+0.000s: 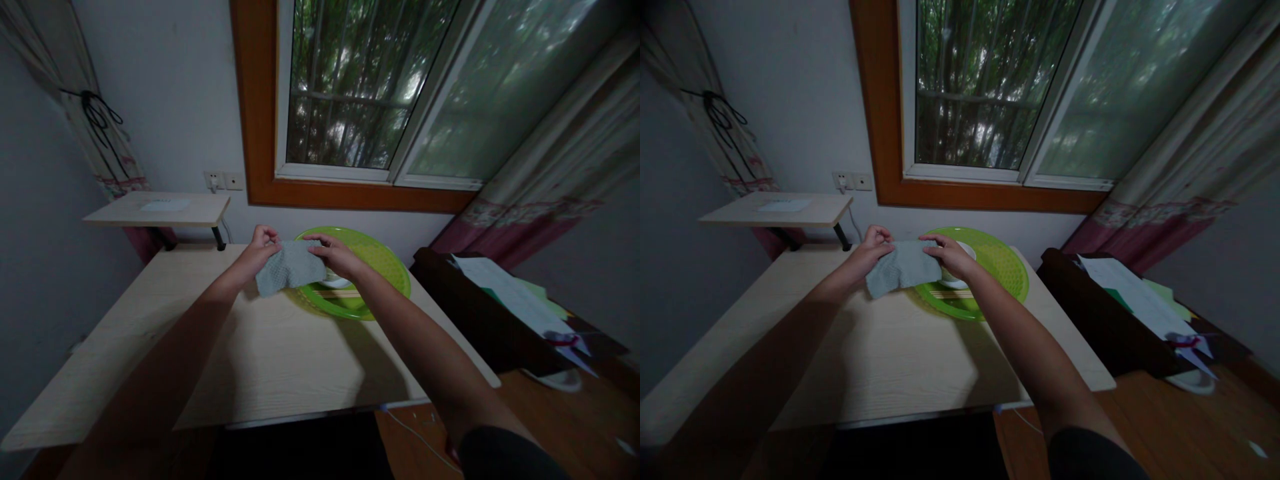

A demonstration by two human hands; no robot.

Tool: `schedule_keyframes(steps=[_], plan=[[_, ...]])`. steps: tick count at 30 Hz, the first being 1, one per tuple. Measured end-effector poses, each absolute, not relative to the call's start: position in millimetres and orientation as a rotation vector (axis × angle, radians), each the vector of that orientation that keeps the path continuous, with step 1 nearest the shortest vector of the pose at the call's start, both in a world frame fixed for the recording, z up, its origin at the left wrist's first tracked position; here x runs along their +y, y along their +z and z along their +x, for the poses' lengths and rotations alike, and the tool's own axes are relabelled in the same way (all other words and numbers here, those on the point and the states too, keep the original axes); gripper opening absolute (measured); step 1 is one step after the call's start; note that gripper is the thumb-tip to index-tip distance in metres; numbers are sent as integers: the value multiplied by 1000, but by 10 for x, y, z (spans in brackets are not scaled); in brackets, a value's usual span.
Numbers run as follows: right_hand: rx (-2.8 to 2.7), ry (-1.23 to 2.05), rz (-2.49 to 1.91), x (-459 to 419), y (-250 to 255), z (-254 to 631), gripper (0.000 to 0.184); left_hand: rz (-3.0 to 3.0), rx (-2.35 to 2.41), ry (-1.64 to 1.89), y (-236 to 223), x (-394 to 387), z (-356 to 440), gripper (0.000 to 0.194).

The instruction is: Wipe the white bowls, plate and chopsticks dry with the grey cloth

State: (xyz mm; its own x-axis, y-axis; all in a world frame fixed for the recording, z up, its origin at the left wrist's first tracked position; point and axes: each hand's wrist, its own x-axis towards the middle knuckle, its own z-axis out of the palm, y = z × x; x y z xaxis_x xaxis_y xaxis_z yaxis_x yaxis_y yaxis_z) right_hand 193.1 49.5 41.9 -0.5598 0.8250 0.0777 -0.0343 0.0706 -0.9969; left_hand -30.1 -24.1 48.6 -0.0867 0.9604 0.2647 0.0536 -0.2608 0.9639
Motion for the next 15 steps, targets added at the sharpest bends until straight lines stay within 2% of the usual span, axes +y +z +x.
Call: schedule_keyframes(steps=[4, 10, 15], plan=[[-1754, 1326, -890, 617, 353, 1963, 49, 1515, 1259, 1354, 325, -119, -367, 31], [-1997, 705, -993, 763, 175, 2007, 44, 1676, 1533, 1324, 57, 31, -495, 30], [-2058, 612, -988, 791, 127, 2096, 34, 1860, 1605, 1320, 8, 18, -504, 22]])
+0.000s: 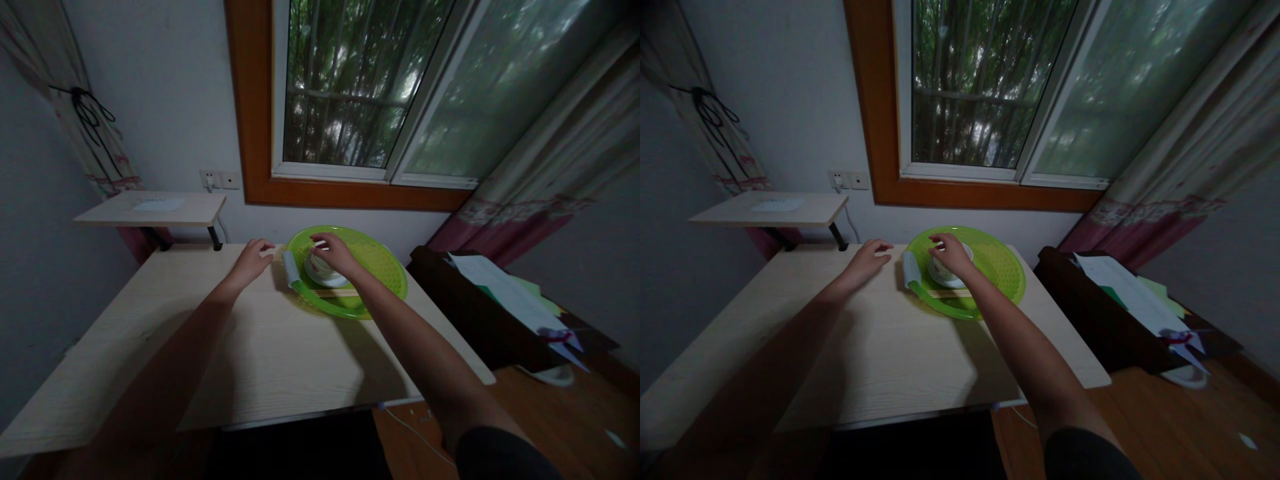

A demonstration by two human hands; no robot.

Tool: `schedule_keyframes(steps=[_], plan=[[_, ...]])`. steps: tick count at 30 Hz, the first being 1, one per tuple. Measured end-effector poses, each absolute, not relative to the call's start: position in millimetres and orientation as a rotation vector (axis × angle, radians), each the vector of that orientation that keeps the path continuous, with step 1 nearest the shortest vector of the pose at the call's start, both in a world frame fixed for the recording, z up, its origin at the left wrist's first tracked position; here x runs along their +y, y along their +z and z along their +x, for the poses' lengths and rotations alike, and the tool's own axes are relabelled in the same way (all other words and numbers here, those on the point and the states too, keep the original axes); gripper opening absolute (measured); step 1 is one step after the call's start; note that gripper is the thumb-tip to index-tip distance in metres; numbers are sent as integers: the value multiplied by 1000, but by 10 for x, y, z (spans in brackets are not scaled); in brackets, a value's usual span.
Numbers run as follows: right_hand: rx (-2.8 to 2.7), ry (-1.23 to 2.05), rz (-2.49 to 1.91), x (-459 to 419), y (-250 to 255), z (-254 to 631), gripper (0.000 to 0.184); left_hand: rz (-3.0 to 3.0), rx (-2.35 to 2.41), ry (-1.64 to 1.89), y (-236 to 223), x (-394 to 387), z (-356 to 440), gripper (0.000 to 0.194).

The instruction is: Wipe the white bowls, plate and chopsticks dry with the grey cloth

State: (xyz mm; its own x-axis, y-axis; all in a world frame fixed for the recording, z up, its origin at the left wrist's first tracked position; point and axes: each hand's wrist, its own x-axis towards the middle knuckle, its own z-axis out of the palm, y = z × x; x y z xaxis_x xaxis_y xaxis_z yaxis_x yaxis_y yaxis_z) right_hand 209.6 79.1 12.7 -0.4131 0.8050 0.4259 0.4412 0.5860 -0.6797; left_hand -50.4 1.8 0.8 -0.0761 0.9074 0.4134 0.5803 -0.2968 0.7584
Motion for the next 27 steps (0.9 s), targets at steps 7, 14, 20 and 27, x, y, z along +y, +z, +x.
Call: schedule_keyframes(steps=[7, 14, 20, 27], plan=[[-2195, 399, -1060, 733, 223, 2322, 22, 1632, 1560, 1133, -45, -120, -149, 26], [-2165, 316, -1334, 810, 94, 2944, 19, 1247, 1488, 1228, -259, -113, 76, 37], [-2058, 490, -1385, 895, -39, 3340, 25, 1210, 1450, 1260, -315, -49, 214, 36], [-1955, 520, -1403, 984, -70, 3611, 23, 1278, 1461, 1226, -359, 136, 453, 35]])
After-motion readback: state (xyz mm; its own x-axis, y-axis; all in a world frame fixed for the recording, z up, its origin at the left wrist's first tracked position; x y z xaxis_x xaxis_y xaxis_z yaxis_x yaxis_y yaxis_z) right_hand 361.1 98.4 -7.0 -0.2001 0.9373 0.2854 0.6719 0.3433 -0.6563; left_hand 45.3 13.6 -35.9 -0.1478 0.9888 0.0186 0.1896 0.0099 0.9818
